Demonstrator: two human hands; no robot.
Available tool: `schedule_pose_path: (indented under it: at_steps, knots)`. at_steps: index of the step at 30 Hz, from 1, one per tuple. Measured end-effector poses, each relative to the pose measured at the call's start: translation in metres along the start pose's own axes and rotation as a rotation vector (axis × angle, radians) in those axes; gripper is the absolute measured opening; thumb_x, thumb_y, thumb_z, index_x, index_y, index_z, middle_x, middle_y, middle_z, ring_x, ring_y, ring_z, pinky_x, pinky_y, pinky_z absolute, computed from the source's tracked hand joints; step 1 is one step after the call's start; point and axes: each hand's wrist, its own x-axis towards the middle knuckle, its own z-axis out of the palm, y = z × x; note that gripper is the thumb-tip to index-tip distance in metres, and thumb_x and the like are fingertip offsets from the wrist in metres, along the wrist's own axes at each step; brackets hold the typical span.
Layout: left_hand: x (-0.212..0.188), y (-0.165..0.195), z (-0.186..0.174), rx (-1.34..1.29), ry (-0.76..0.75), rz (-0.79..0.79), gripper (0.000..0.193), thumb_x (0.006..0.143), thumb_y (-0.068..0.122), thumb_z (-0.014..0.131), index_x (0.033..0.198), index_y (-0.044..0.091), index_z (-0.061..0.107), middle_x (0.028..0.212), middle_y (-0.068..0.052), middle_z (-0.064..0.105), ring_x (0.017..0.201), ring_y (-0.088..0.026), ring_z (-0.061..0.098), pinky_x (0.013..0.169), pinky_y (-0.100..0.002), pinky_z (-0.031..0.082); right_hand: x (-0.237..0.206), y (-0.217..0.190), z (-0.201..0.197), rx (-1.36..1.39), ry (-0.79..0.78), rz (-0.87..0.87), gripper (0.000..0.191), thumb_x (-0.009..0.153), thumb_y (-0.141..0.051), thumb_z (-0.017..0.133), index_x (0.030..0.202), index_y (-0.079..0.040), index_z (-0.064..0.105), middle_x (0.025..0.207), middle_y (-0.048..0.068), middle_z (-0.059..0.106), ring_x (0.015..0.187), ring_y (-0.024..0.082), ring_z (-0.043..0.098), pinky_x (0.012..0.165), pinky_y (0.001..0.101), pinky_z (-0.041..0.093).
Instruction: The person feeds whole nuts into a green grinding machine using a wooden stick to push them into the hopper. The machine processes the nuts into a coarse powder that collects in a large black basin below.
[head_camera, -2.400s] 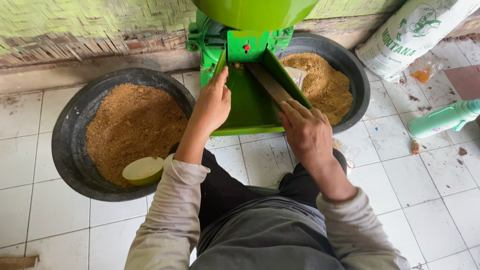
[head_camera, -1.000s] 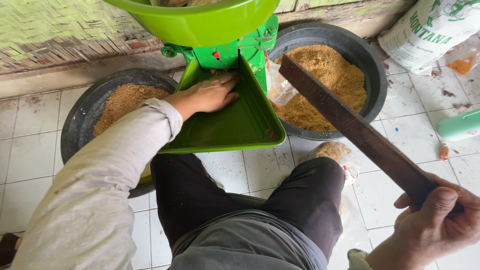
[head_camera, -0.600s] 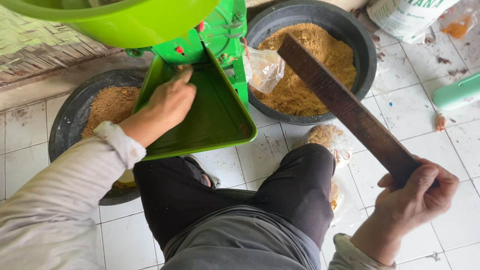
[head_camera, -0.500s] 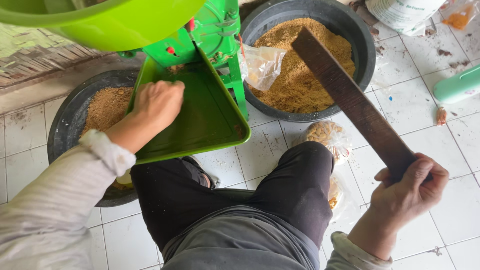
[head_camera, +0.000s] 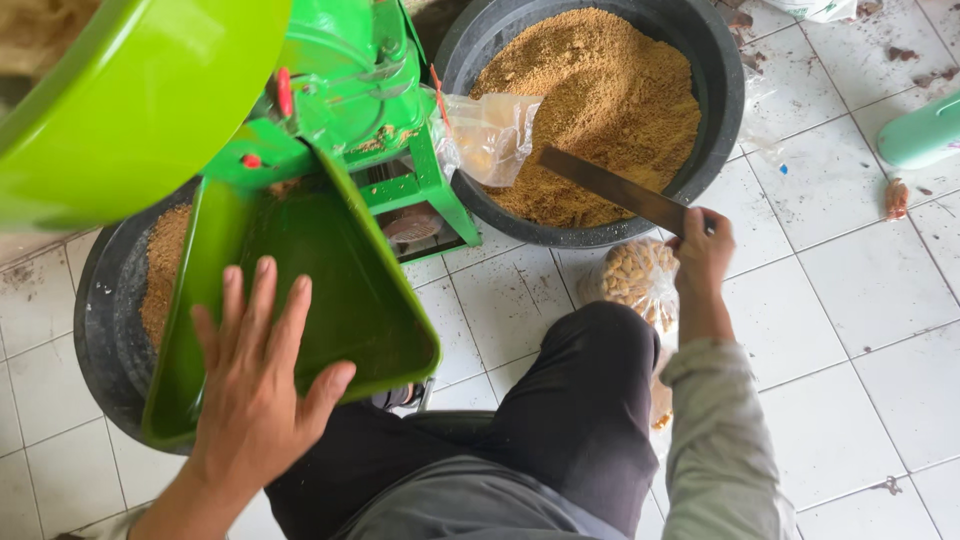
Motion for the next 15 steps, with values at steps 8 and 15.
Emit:
schedule_pose_path:
  at_steps: [8, 15]
  knots:
    - [0.003, -0.008, 0.014, -0.004, 0.06, -0.033, 0.086, 0.091, 0.057, 0.056, 0.155, 0.004, 0.033, 0.163, -0.03, 0.027, 0.153, -0.054, 0.024, 0.122, -0.071, 0.021, 0.084, -0.003, 0.122, 0.193, -0.208, 0.391, 0.027, 0.103, -0.029, 0.068, 0.112, -0.003, 0.063, 0.081, 0.005, 0.063, 0.05, 0.01, 0.055, 0.043, 0.0235, 0.045]
    - [-0.032, -0.074, 0.069, 0.144, 0.141, 0.046, 0.072, 0.099, 0.062, 0.034, 0.148, 0.01, 0.042, 0.154, -0.029, 0.042, 0.146, -0.053, 0.038, 0.117, -0.069, 0.034, 0.14, 0.027, 0.171, 0.291, -0.239, 0.7, 0.026, 0.1, -0.029, 0.072, 0.092, -0.012, 0.054, 0.073, 0.0, 0.055, 0.046, 0.009, 0.046, 0.041, 0.0239, 0.033]
